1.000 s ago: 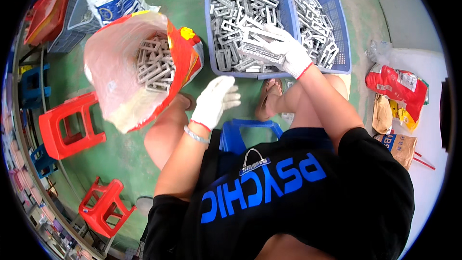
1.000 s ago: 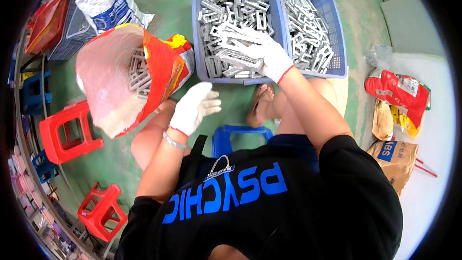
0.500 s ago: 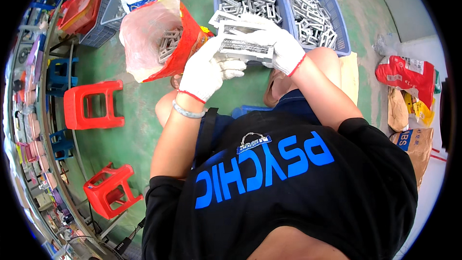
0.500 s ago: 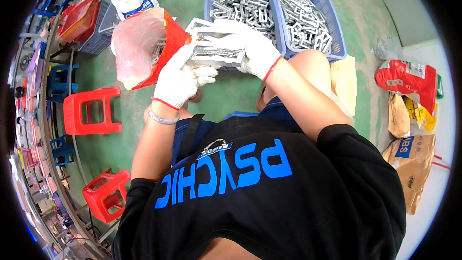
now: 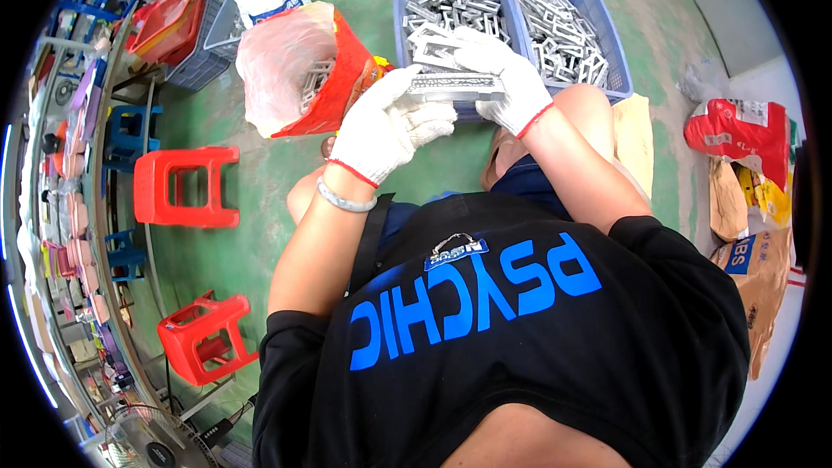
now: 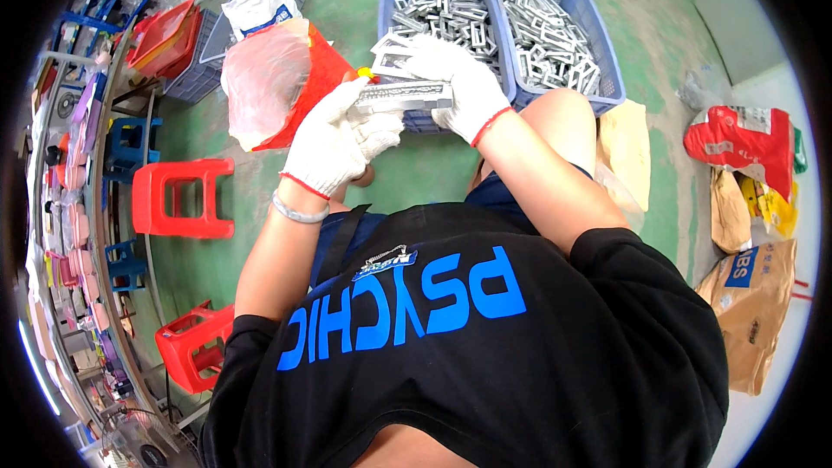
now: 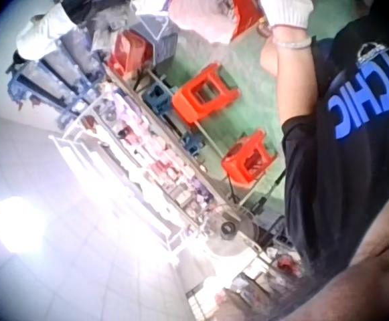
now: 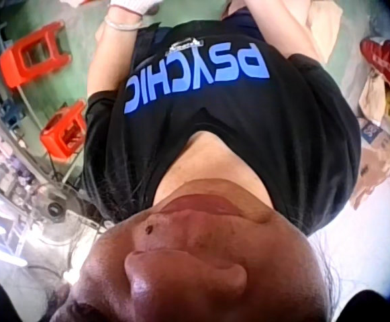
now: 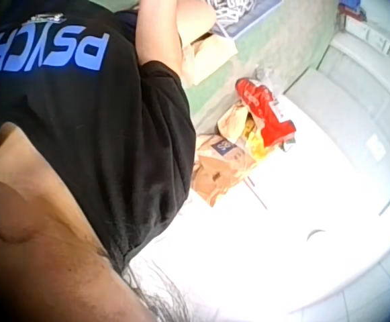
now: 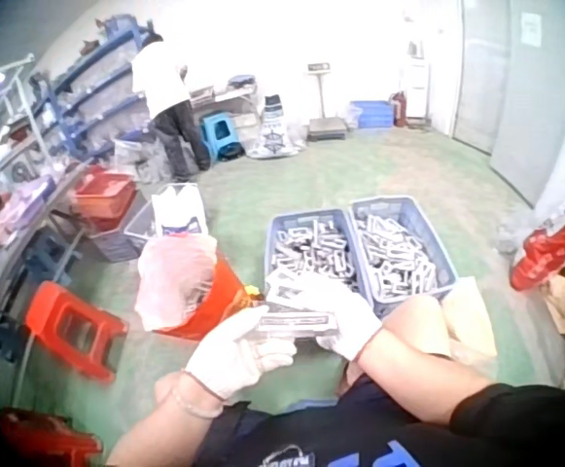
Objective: The person sorts metal hardware components by hand from a large blue crate, picking up one or two items at a time and placing them into a red and yellow bag.
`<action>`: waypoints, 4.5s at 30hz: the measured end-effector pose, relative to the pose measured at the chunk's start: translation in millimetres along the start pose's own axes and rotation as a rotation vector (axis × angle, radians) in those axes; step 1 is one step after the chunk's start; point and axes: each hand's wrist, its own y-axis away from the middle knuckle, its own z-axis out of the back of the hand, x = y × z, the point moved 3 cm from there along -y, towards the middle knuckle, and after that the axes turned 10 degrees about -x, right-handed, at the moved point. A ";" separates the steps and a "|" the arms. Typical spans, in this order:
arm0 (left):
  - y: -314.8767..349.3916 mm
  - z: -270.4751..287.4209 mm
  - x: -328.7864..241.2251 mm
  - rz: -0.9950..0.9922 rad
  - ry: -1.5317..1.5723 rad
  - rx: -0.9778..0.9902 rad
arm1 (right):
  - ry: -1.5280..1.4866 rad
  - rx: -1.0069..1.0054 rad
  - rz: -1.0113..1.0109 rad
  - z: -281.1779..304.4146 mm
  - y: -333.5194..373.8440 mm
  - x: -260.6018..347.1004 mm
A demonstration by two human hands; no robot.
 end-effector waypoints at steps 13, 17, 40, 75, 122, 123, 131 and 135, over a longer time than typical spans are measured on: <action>7.0 0.7 8.6 0.064 -0.060 0.150 | -0.086 -0.007 0.137 -2.0 -6.4 13.3; 12.0 -5.6 9.7 0.057 -0.220 0.180 | -0.043 0.021 0.135 4.2 -10.2 18.2; 29.8 -3.2 12.8 -1.020 -0.891 0.058 | 0.089 -0.103 0.129 3.5 -5.0 9.7; 26.1 -38.2 -38.6 -0.425 -0.979 -0.149 | 0.197 0.220 0.102 -26.3 21.3 11.8; -8.5 92.5 -140.9 -1.065 -0.979 -0.806 | 0.041 0.070 0.128 -15.1 9.1 26.1; -6.9 75.2 -131.1 -1.031 -1.075 -0.686 | 0.026 0.091 0.107 -16.8 8.8 27.0; 9.1 -27.7 -79.8 -1.118 -1.438 0.140 | 0.003 0.192 -0.020 -28.7 13.2 22.2; 1.5 -21.2 -81.0 -1.051 -1.393 0.172 | 0.016 0.201 -0.030 -30.3 18.4 24.6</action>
